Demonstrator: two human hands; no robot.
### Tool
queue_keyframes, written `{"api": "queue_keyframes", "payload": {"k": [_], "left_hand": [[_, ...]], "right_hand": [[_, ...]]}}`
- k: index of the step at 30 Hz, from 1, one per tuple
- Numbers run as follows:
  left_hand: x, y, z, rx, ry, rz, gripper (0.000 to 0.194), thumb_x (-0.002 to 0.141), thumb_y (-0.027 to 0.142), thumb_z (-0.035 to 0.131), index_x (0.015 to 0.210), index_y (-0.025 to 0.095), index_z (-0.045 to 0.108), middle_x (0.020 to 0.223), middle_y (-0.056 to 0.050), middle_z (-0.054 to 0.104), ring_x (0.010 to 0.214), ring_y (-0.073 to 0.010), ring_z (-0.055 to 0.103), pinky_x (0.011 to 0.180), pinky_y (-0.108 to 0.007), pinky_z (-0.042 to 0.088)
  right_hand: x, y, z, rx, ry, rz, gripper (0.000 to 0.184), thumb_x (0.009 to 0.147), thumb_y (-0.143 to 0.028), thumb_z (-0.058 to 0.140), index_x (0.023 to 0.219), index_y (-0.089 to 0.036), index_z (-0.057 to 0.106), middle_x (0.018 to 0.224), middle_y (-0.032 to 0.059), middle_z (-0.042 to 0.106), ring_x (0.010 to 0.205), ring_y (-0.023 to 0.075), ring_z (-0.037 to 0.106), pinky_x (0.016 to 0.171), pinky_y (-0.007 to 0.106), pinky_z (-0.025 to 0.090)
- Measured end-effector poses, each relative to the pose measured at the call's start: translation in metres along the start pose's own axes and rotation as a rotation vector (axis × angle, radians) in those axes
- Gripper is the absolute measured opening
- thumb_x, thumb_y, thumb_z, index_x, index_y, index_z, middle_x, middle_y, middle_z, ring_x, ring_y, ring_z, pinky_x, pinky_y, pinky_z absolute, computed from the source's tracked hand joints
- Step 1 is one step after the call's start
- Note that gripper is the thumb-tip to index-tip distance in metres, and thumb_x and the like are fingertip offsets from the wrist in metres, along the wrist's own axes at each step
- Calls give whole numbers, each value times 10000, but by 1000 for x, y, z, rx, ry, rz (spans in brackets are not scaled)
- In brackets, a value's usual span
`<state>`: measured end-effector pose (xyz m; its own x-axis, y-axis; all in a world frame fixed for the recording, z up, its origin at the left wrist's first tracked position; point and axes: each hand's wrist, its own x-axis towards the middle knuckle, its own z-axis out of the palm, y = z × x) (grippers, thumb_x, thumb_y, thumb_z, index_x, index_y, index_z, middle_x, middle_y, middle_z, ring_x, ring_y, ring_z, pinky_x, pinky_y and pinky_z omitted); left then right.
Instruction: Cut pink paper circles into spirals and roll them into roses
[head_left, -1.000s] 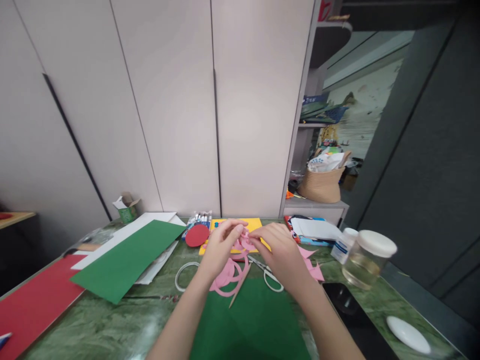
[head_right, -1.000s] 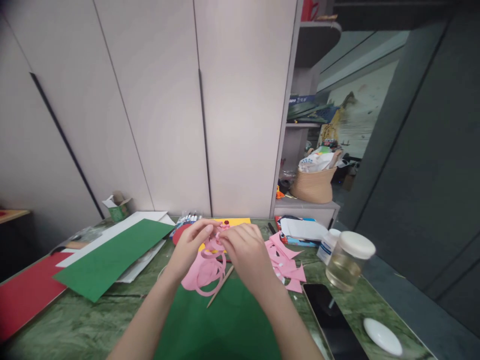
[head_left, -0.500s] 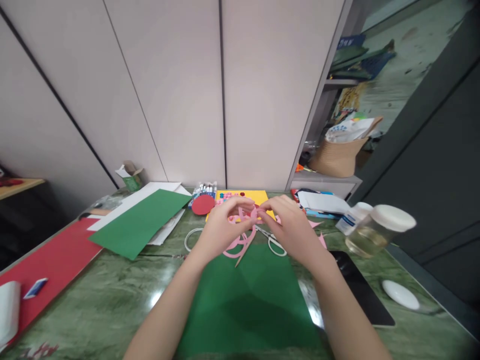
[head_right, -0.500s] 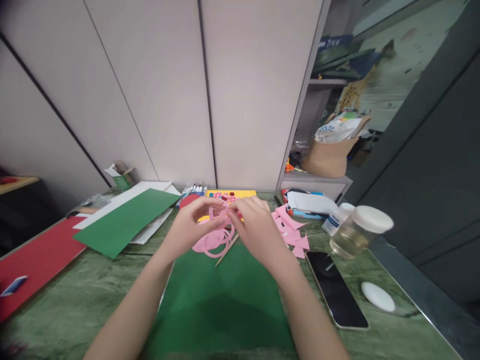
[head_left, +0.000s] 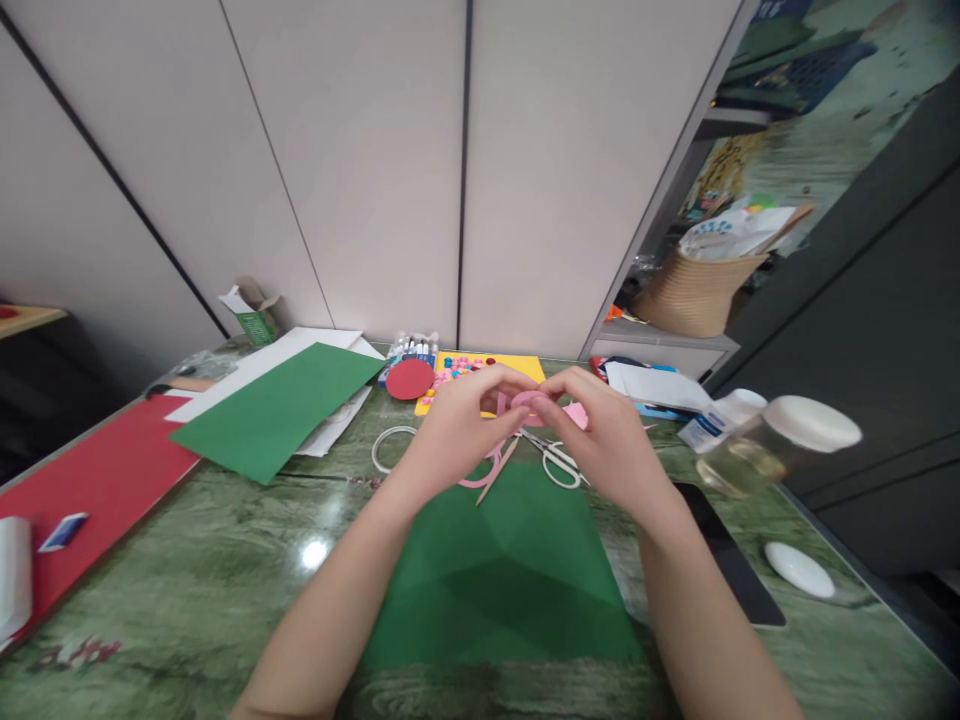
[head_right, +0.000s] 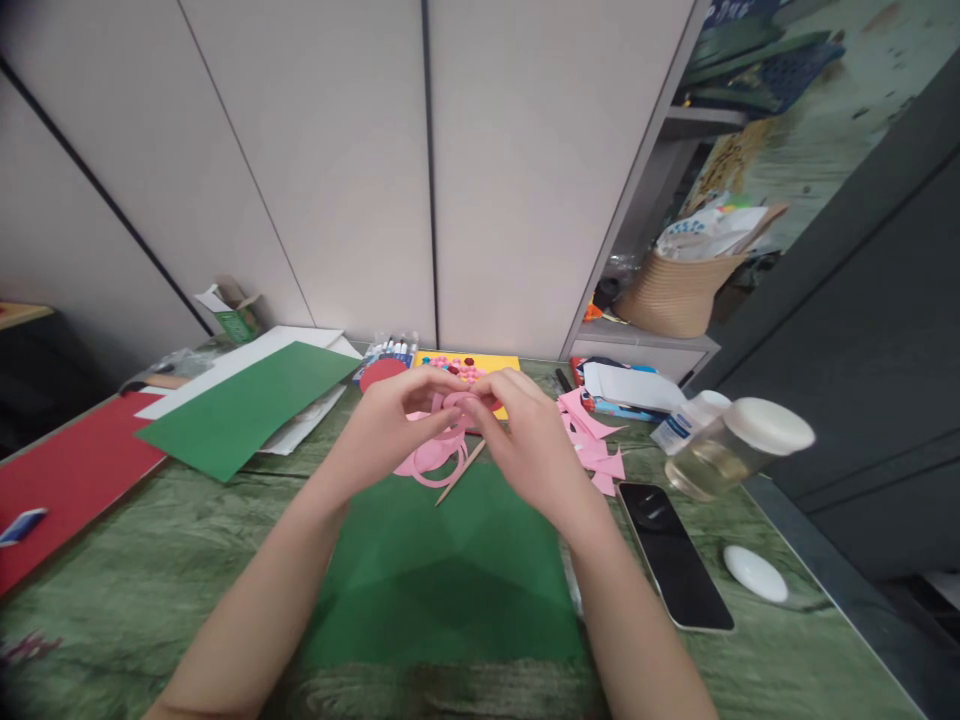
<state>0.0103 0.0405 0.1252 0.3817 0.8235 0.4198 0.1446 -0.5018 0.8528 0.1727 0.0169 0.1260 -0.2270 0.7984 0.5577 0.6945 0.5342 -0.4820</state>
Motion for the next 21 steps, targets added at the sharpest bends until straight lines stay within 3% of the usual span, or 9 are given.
{"api": "queue_keyframes", "payload": {"k": [7,12,14,17,21], "left_hand": [[-1,0,0,-128,-35,-40,156,777,210,589,925,179,625,890,-32,665,785,-129,642,697,-253,525],[2,-4,-1,-215,27,-93,196,730,217,642,919,168,620,710,2,620,661,-104,609,609,-222,502],[3,-6,-3,-286,61,-117,227,719,223,654,935,166,613,655,21,586,594,-91,586,574,-216,494],[5,-10,-7,-401,99,-131,266,711,226,666,962,163,601,638,30,581,565,-81,578,565,-208,485],[6,-12,-9,-464,68,-143,286,707,244,678,970,165,598,643,21,608,591,-90,598,580,-206,474]], "right_hand": [[-1,1,1,182,-31,109,234,907,-377,458,806,-209,585,809,10,635,759,151,577,682,274,435],[-2,0,4,269,-16,128,209,910,-376,445,880,-213,572,866,26,636,791,157,595,690,285,474],[-2,-2,3,212,49,62,204,876,-371,511,1014,-228,555,1003,50,634,898,184,599,753,319,488],[-2,-5,4,29,97,-157,394,811,-351,614,1182,-274,504,1187,58,591,1096,229,541,906,398,447],[-3,1,8,-171,184,-356,280,844,-251,581,1121,-293,569,1189,37,621,1144,227,529,950,427,413]]}}
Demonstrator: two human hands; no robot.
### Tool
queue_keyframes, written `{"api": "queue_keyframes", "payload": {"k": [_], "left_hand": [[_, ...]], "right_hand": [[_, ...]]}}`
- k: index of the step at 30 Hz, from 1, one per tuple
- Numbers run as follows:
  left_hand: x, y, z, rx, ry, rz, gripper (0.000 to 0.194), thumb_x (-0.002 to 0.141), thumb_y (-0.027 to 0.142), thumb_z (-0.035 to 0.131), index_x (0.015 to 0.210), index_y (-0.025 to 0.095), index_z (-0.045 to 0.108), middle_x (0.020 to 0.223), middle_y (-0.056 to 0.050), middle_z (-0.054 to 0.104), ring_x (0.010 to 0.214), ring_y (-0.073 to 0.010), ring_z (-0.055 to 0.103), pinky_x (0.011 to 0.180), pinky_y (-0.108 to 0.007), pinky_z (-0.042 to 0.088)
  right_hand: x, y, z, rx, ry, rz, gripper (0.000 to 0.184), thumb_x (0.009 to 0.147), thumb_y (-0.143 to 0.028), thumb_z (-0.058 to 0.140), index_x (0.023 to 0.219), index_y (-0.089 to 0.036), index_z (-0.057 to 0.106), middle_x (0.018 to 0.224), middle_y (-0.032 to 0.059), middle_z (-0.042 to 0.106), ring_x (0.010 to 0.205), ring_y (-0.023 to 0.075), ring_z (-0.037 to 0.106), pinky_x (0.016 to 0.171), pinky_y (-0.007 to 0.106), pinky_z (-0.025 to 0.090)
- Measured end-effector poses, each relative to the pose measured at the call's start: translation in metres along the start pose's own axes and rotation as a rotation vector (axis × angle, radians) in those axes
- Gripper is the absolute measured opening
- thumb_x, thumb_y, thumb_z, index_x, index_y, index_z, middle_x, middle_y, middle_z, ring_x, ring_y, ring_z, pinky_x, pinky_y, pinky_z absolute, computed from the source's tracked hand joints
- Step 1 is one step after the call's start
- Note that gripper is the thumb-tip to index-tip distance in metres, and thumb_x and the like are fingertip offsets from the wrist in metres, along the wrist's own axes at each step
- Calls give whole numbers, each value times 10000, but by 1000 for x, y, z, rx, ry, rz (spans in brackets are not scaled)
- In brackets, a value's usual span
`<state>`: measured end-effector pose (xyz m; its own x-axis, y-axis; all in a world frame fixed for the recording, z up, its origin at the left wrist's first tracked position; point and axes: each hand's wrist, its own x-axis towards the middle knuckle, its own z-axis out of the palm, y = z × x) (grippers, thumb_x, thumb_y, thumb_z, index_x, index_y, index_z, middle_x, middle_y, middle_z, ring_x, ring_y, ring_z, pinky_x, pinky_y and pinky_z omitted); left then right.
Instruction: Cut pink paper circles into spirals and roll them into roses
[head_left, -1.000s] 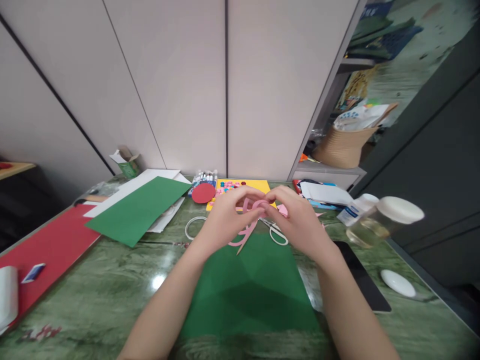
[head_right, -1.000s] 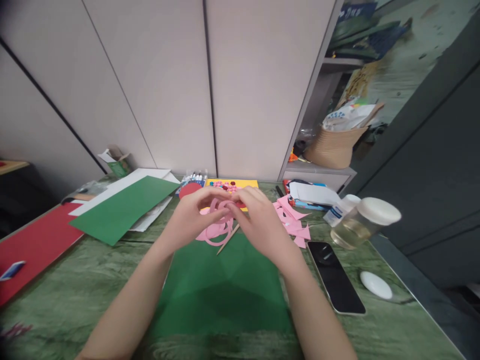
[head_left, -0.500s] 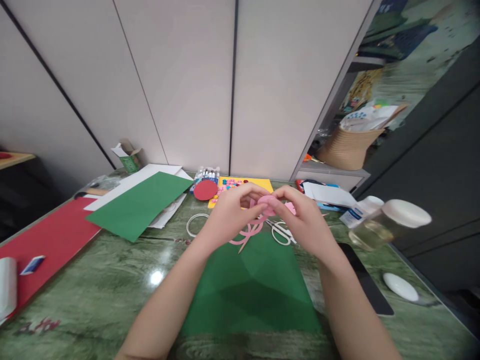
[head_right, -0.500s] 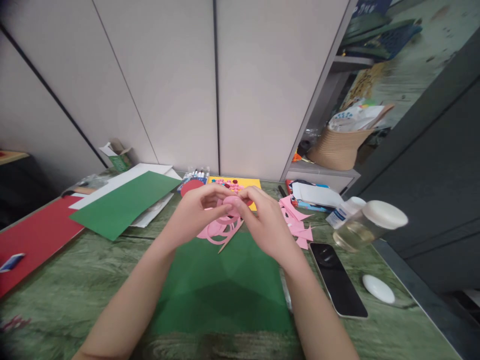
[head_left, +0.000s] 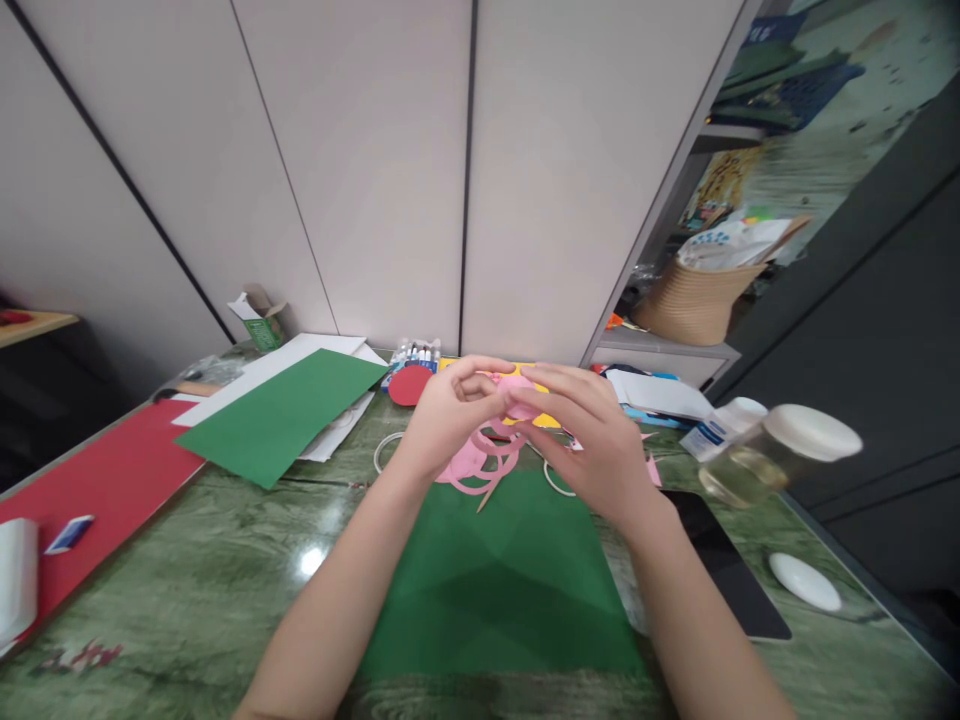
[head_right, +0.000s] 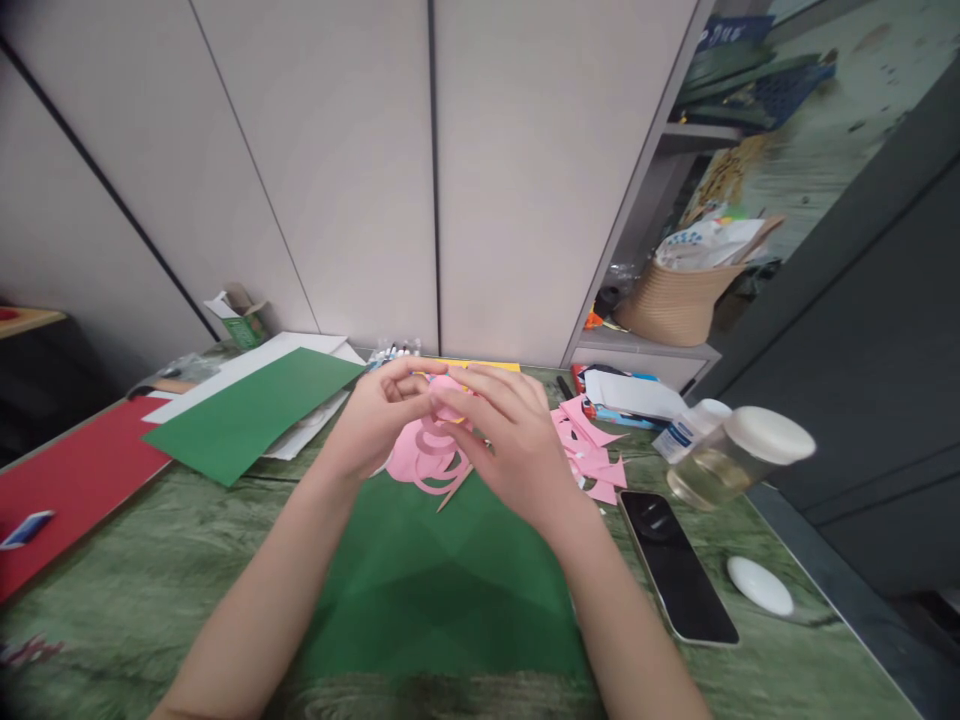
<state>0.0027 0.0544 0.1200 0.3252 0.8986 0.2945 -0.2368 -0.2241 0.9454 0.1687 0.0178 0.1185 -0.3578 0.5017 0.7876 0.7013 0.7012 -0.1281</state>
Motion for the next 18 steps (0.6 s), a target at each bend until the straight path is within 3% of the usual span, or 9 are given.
{"api": "queue_keyframes", "payload": {"k": [5,12,18], "left_hand": [[1,-2,1,3,-22,-22,296,715,239,665,993,168,592,629,23,606,613,-95,594,632,-224,468],[1,-3,2,63,-10,-13,261,771,272,607,1010,169,592,648,17,592,604,-87,564,627,-223,453],[-4,-1,10,251,76,104,266,824,345,536,1022,175,589,833,-39,650,818,-153,622,724,-268,485]], "right_hand": [[-3,6,3,-114,62,-25,229,858,-186,545,1050,-288,617,1207,35,622,1167,242,520,917,435,426],[-8,9,5,-157,84,-170,293,854,-108,545,1073,-292,609,1034,-6,712,1047,187,608,912,384,419],[-5,7,7,-38,132,95,154,866,-211,549,933,-285,666,886,3,730,854,183,656,872,397,446]]}}
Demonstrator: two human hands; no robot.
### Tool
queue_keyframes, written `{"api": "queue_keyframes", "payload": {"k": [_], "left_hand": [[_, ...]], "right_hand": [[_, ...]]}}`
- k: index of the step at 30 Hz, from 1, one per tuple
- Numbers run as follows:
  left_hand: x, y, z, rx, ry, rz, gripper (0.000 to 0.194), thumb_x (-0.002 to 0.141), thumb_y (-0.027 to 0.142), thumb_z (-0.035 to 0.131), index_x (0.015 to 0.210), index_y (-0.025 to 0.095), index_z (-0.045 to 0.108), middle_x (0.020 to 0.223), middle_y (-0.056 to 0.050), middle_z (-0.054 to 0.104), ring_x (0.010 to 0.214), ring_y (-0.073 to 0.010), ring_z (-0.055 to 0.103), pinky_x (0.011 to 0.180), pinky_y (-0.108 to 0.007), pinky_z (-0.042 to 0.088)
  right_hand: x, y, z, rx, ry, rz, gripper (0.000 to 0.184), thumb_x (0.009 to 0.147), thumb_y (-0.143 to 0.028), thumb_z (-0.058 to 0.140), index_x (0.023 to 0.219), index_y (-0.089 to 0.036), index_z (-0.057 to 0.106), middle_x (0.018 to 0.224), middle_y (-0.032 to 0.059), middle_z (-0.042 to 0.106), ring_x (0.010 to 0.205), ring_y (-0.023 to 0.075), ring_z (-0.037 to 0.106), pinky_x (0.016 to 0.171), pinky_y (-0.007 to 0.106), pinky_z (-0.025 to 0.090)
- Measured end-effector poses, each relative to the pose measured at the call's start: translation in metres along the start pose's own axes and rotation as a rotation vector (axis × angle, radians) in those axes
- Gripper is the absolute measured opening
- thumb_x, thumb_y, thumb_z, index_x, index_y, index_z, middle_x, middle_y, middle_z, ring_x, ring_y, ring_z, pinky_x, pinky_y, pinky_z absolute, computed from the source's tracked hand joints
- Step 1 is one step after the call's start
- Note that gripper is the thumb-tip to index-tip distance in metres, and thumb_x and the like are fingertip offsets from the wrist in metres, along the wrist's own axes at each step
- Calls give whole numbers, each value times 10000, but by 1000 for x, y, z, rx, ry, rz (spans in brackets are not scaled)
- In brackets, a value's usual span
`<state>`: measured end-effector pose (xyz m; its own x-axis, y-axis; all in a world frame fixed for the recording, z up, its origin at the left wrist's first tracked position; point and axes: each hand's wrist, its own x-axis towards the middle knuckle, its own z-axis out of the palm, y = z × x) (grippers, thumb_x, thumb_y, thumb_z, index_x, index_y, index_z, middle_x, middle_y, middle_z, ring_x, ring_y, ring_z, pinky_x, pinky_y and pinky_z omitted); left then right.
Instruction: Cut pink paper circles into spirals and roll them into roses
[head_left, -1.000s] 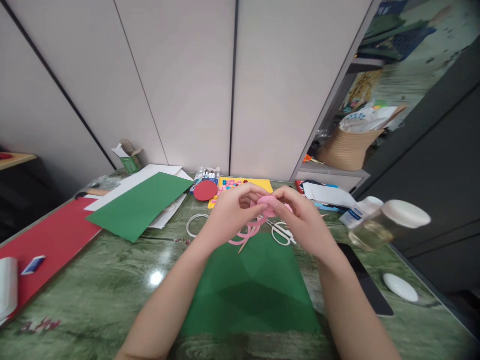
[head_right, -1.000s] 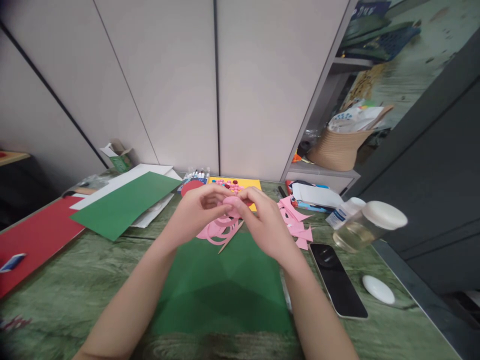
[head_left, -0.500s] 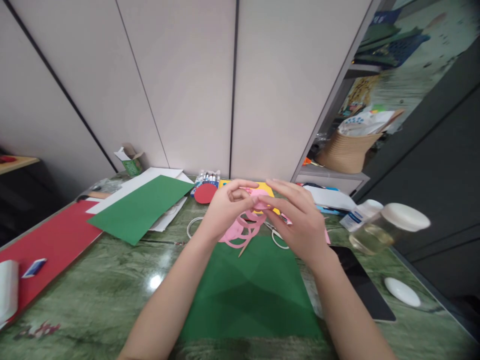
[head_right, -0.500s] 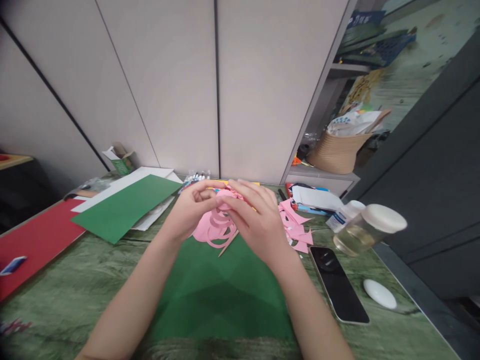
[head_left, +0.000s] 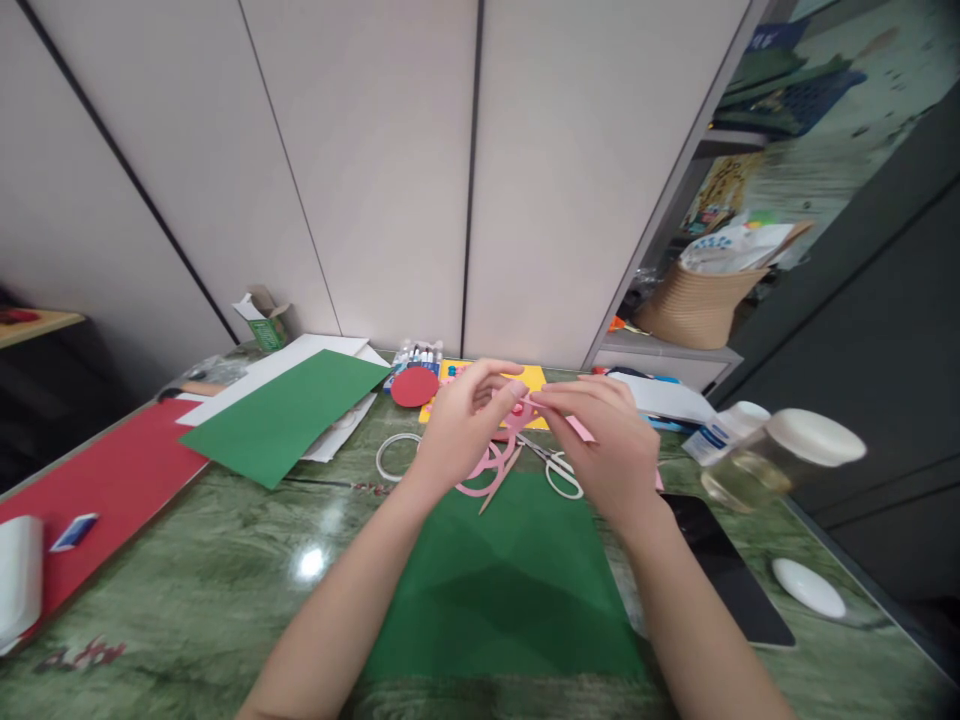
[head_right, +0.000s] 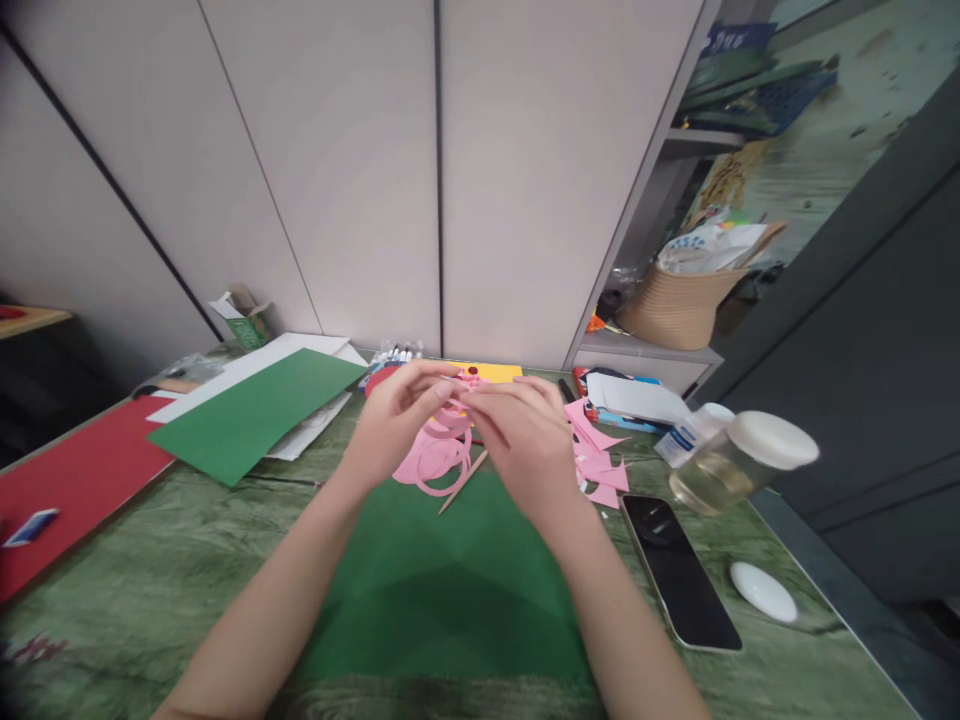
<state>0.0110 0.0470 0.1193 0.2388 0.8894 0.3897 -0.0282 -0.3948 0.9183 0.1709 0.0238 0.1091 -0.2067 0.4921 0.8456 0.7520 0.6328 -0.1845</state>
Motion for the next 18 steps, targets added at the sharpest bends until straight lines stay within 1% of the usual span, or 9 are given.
{"api": "queue_keyframes", "payload": {"k": [2,5,7,9,11,13,15,18], "left_hand": [[-1,2,1,-17,-28,12,264,822,343,540,1020,174,586,895,-57,667,866,-164,630,757,-280,491],[-2,3,2,1,-47,17,252,769,308,613,982,174,601,956,-68,676,888,-168,637,773,-288,502],[-1,2,1,37,-53,18,232,733,262,650,944,172,620,945,-64,682,872,-164,642,756,-281,513],[0,1,0,57,-56,11,196,717,223,656,904,168,635,909,-57,687,841,-155,648,720,-264,524],[1,0,0,60,-44,1,168,709,201,657,873,165,642,873,-48,688,811,-145,649,695,-251,530],[1,-1,-1,56,-22,-10,164,696,196,667,856,165,644,848,-43,687,789,-139,648,691,-252,534],[2,-2,-2,41,4,-18,168,685,197,676,847,164,643,840,-42,685,779,-136,645,695,-259,537],[4,-3,-5,-14,31,-32,187,663,196,694,836,158,638,822,-42,681,775,-140,642,681,-264,541]], "right_hand": [[2,-2,-1,59,-23,142,120,853,-252,568,892,-276,678,861,7,725,819,189,653,811,388,476],[4,-4,-4,200,-114,350,114,837,-293,578,877,-258,679,884,13,720,792,187,665,729,353,509],[6,-4,-6,307,-165,453,124,824,-309,590,894,-245,670,890,18,720,790,185,677,693,323,521],[7,-4,-8,380,-191,525,159,806,-325,612,928,-233,654,833,18,723,755,180,684,640,291,524],[8,-4,-9,405,-200,570,200,795,-332,623,965,-227,634,758,9,717,705,172,682,581,264,516],[8,-5,-9,408,-198,584,229,799,-331,618,1004,-228,615,731,6,709,690,167,677,545,246,505],[8,-6,-10,431,-193,561,256,810,-322,607,1049,-231,591,756,10,708,713,166,676,563,249,510],[7,-7,-9,444,-177,492,277,823,-270,593,1097,-243,562,799,9,703,747,161,674,630,269,521]]}}
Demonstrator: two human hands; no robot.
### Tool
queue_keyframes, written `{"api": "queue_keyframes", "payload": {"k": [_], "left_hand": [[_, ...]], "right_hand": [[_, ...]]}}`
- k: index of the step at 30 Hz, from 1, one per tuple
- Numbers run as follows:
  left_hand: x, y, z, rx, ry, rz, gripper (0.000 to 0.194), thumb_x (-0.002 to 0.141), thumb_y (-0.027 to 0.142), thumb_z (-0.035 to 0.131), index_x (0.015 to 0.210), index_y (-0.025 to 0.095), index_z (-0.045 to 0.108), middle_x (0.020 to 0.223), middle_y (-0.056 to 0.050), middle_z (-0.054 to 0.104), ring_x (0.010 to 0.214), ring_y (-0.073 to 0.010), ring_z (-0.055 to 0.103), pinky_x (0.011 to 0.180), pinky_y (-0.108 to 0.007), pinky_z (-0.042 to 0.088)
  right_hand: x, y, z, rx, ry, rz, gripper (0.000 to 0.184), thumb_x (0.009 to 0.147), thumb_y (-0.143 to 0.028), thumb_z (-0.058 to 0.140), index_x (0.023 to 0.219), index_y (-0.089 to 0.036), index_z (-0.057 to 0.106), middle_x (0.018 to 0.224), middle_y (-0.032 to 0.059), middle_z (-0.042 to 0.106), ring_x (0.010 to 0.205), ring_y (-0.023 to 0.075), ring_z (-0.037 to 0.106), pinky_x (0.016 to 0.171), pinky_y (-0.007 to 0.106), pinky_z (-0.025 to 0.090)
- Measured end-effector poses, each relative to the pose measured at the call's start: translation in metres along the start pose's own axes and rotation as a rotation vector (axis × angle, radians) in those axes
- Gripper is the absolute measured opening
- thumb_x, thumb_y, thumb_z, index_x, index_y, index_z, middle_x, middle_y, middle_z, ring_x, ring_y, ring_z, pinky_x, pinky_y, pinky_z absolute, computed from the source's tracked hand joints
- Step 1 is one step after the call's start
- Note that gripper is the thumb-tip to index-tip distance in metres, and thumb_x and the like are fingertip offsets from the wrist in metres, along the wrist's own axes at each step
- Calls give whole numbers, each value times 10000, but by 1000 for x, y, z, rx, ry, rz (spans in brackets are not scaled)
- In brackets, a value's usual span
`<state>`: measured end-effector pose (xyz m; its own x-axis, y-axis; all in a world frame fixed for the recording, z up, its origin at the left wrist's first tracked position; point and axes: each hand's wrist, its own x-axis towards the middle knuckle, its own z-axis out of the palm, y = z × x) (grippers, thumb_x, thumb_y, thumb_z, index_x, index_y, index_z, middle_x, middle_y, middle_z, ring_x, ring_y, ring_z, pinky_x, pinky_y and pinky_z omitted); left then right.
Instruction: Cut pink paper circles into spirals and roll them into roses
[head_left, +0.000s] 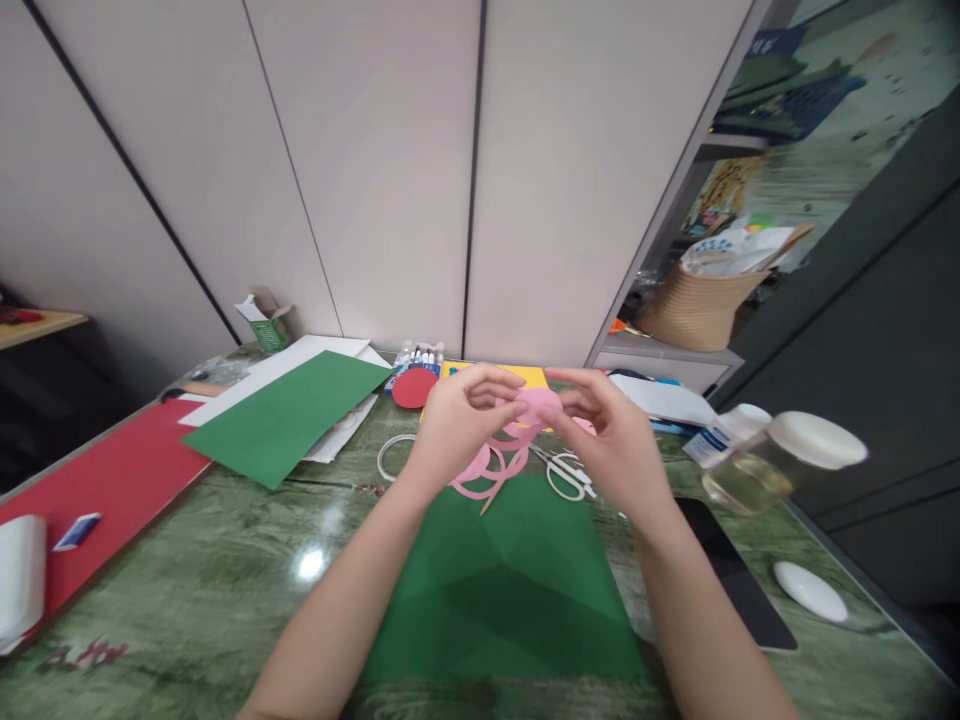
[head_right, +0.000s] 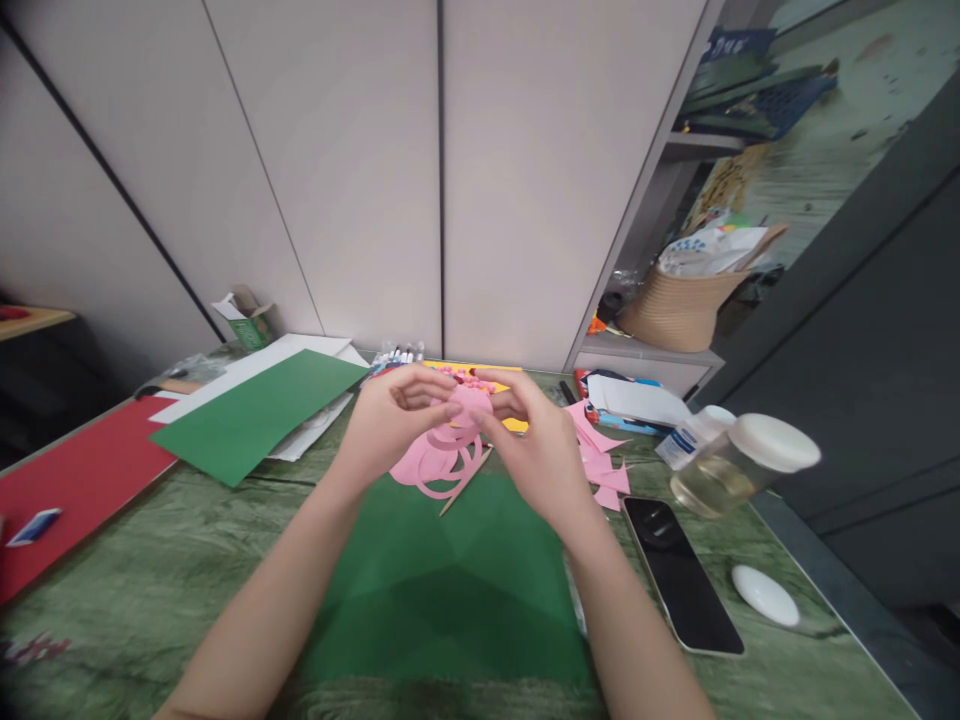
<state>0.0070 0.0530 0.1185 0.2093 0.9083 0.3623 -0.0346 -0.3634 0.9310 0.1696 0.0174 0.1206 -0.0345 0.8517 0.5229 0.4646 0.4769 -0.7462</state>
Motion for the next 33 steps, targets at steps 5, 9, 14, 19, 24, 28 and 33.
{"api": "queue_keyframes", "payload": {"k": [5,9,14,19,24,28,33], "left_hand": [[1,0,-3,-56,-32,-11,244,647,206,715,865,150,622,867,-48,676,823,-148,644,726,-281,547],[-2,2,0,16,-66,15,280,647,191,712,911,158,622,1011,-69,662,886,-157,639,764,-290,547],[-5,3,3,55,-64,51,336,690,114,645,1014,196,618,1043,-54,663,863,-139,644,698,-248,559],[-6,4,2,81,-74,98,147,721,154,632,852,185,691,886,-34,697,769,-120,647,662,-236,564],[-7,6,2,116,-65,70,123,710,181,656,816,177,717,855,-41,712,779,-129,660,720,-248,553],[-5,6,0,36,-39,-38,157,708,213,663,849,174,720,892,-54,722,822,-151,669,735,-262,551],[-1,2,-6,-191,-44,-95,205,696,251,690,882,169,713,882,-62,721,832,-166,665,770,-301,537]], "right_hand": [[-1,4,4,-73,50,-88,242,826,-189,580,1052,-275,593,835,-13,691,745,137,668,652,257,522],[-1,7,6,-13,74,-57,212,825,-197,583,1022,-273,603,873,-3,683,740,138,667,663,268,531],[0,7,4,133,25,56,216,821,-236,593,1035,-254,571,773,-5,679,677,136,652,595,249,504],[2,4,-1,259,-12,105,192,811,-263,608,993,-225,559,729,-3,671,608,114,620,471,192,425],[1,3,1,248,-11,91,219,819,-264,599,1027,-247,531,677,-29,645,547,105,590,455,197,416],[-1,3,0,49,55,-46,257,855,-259,544,1111,-268,521,868,13,669,720,146,637,622,279,505],[-2,-2,-2,-336,-3,-506,344,819,-168,541,1159,-218,549,1271,82,548,1196,231,487,981,414,398]]}}
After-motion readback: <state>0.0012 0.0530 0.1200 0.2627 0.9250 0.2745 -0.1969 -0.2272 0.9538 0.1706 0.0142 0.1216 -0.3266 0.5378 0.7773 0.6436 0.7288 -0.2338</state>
